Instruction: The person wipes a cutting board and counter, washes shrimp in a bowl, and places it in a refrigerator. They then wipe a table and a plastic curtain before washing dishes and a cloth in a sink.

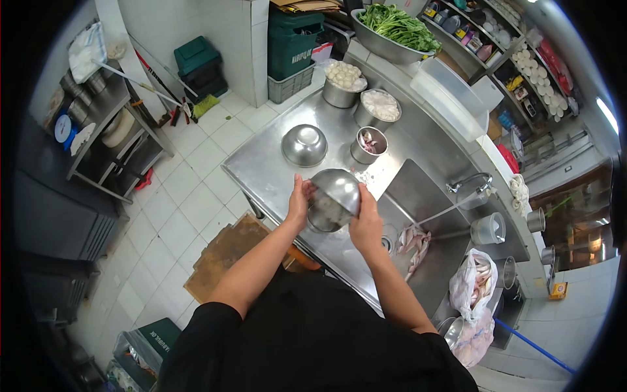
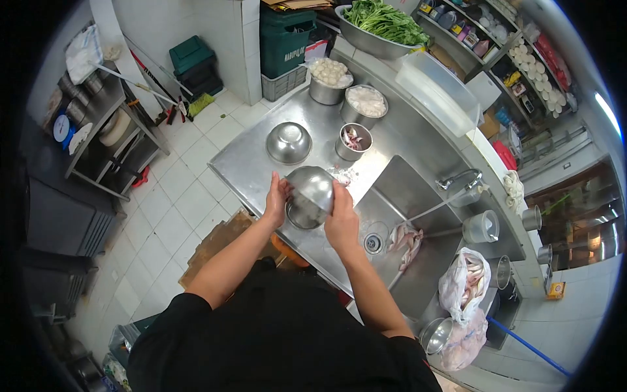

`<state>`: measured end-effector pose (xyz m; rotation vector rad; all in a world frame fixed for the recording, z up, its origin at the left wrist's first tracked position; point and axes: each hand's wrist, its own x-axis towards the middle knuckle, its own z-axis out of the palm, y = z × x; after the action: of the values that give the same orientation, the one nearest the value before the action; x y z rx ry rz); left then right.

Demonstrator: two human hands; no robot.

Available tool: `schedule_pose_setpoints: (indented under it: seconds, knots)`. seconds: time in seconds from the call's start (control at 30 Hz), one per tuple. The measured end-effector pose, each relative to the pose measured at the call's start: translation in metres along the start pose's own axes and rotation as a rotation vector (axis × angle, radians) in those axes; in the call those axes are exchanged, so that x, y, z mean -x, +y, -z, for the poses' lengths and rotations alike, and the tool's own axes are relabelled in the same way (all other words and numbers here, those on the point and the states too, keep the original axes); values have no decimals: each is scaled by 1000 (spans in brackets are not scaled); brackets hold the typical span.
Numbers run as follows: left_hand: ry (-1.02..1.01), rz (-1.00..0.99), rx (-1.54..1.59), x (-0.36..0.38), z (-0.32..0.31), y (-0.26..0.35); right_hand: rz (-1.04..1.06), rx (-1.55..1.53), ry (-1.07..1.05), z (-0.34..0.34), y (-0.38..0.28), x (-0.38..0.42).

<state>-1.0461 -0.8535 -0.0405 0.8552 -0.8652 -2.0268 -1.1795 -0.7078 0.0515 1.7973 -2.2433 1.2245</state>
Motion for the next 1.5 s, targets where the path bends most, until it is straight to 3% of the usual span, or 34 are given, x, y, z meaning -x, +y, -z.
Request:
schedule_pose_setpoints:
  seconds: [0.07,0.2,0.27,0.33,0.4,0.43,0.47,0.53,0.6,0.63,0.67,0.7,0.77,0.9,1.0,1.1,1.13,1.2,1.23,1.37,1.43,1.5]
  knots:
    - [229,5,67,15,-20,9,17,47,-56,-7,4,8]
    - [113,-43,41,16,-11,5,108,-29,141,11,31,19]
    - [-119,-74,-267,11,2,-8,-155,-341,215,26,66,28]
    - [-78,-169,-374,23,6,-13,-486,-583,328,52,105,36]
    - [212,-543,-962,39,12,-17,-915,-765,316,79,186,48]
    - [281,-442,-884,54,7,-7,-1148,-855,247,94,250,58]
    - [325,-369,-908,63,9,-6,-1404,-1184,324,97,346,79]
    - [345,-296,-930,76,10,-10,-1538,-1342,557,125,415,83]
    - [466,-72,-1072,84,6,-14,-1354,-910,431,152,416,65]
    - [467,-75,-1076,86,4,-17,-1287,-530,353,166,406,50]
    - [458,7,-1143,87,3,-19,-956,286,28,184,414,39]
    - [450,91,-1207,88,3,-22,-811,651,-131,198,394,18]
    - [451,145,-1051,81,15,-41,-542,902,-256,219,346,-18]
    - [542,124,-652,81,14,-52,-350,996,-149,222,338,-57]
    - [536,91,-609,97,24,-40,-195,933,47,199,330,-74]
    - [564,88,-463,141,21,-2,-282,732,168,139,314,-89]
    - [573,68,-369,155,27,7,-265,718,163,116,314,-92]
    - [632,45,-393,184,42,27,-160,713,358,62,312,-102]
    - [673,36,-422,198,55,34,-274,766,178,39,310,-104]
    - [834,-42,-411,256,128,41,-347,757,4,-13,289,-117]
    - [908,-29,-411,290,152,48,-468,602,-187,-23,302,-137]
    - [1024,-88,-294,327,195,42,-547,653,-170,-31,292,-148]
